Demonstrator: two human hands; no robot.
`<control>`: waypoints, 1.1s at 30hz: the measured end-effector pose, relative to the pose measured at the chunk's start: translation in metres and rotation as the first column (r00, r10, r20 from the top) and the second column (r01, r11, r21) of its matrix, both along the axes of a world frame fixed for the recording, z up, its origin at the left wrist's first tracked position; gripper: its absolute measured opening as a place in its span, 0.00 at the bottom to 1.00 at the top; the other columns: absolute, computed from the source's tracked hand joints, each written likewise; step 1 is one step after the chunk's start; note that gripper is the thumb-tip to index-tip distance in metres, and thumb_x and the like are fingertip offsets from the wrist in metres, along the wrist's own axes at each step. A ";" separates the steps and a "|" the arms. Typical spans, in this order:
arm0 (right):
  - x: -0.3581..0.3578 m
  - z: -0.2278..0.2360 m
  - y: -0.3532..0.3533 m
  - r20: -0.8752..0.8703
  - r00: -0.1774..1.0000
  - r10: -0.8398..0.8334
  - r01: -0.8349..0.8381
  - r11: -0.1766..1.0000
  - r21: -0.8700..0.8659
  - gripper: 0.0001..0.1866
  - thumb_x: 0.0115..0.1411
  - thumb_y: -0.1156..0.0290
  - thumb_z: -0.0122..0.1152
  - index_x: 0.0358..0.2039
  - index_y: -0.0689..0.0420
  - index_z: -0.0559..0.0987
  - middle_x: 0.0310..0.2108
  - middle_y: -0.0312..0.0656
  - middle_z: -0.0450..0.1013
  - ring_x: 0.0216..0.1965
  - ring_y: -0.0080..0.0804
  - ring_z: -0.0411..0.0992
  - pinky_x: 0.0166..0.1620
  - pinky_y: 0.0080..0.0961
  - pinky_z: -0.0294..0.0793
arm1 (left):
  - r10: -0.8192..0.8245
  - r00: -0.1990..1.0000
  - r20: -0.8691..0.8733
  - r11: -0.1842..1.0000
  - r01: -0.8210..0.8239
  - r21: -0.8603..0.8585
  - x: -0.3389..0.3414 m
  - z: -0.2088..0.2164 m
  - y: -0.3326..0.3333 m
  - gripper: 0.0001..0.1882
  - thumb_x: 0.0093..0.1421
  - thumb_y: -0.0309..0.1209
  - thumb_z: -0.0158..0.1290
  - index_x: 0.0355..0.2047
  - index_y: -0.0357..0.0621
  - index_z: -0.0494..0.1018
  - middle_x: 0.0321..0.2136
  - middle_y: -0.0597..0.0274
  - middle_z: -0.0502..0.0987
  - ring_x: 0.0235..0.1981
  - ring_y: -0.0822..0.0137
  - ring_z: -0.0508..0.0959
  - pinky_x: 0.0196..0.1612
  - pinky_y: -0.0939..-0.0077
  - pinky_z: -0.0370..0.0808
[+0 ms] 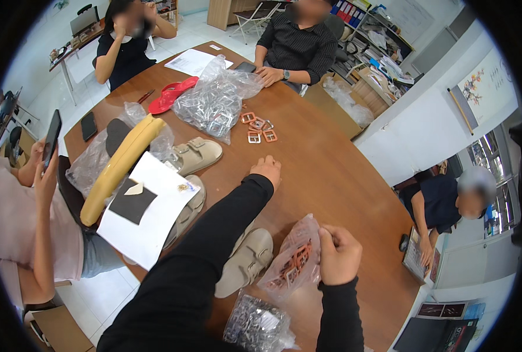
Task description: The person sorts small shoe buckles from a table into plastic bags, then carries the bags out of the office and places them into a cardboard box in a warehouse area.
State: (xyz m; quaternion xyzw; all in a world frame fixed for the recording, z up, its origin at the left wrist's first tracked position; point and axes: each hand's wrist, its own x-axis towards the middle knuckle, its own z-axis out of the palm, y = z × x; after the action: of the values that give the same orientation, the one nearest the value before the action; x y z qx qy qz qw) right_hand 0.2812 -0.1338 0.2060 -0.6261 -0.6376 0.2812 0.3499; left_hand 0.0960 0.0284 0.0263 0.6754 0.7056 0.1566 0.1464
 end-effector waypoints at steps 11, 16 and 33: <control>-0.002 -0.023 0.004 -0.262 0.962 -0.070 0.012 0.977 -0.215 0.06 0.58 0.79 0.61 0.35 0.66 0.80 0.24 0.37 0.75 0.22 0.16 0.69 0.26 0.15 0.67 | -0.028 0.998 -0.060 0.992 0.035 0.122 -0.059 -0.017 0.108 0.25 0.50 0.35 0.60 0.49 0.41 0.71 0.50 0.47 0.67 0.51 0.48 0.70 0.51 0.55 0.72; -0.007 -0.031 0.008 -0.161 0.987 0.007 -0.041 0.977 -0.211 0.06 0.61 0.75 0.60 0.36 0.65 0.80 0.24 0.36 0.73 0.23 0.20 0.69 0.27 0.18 0.69 | -0.079 0.985 -0.155 0.954 0.120 0.276 -0.124 -0.021 0.144 0.35 0.50 0.44 0.61 0.57 0.44 0.66 0.62 0.42 0.58 0.64 0.44 0.59 0.62 0.46 0.59; -0.016 -0.038 0.005 -0.166 0.986 0.029 -0.065 0.975 -0.213 0.06 0.61 0.76 0.60 0.36 0.64 0.81 0.27 0.36 0.74 0.26 0.19 0.69 0.31 0.17 0.70 | -0.258 0.959 -0.122 0.782 0.281 0.557 -0.107 -0.066 0.081 0.16 0.53 0.31 0.59 0.44 0.51 0.75 0.35 0.61 0.72 0.37 0.60 0.75 0.36 0.65 0.75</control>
State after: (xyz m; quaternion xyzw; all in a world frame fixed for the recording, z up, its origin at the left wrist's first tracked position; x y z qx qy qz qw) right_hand 0.2652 -0.1289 0.1681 -0.6204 -0.5870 0.4074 0.3234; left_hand -0.0112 0.1094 -0.0395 0.7847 0.5257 0.3239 -0.0543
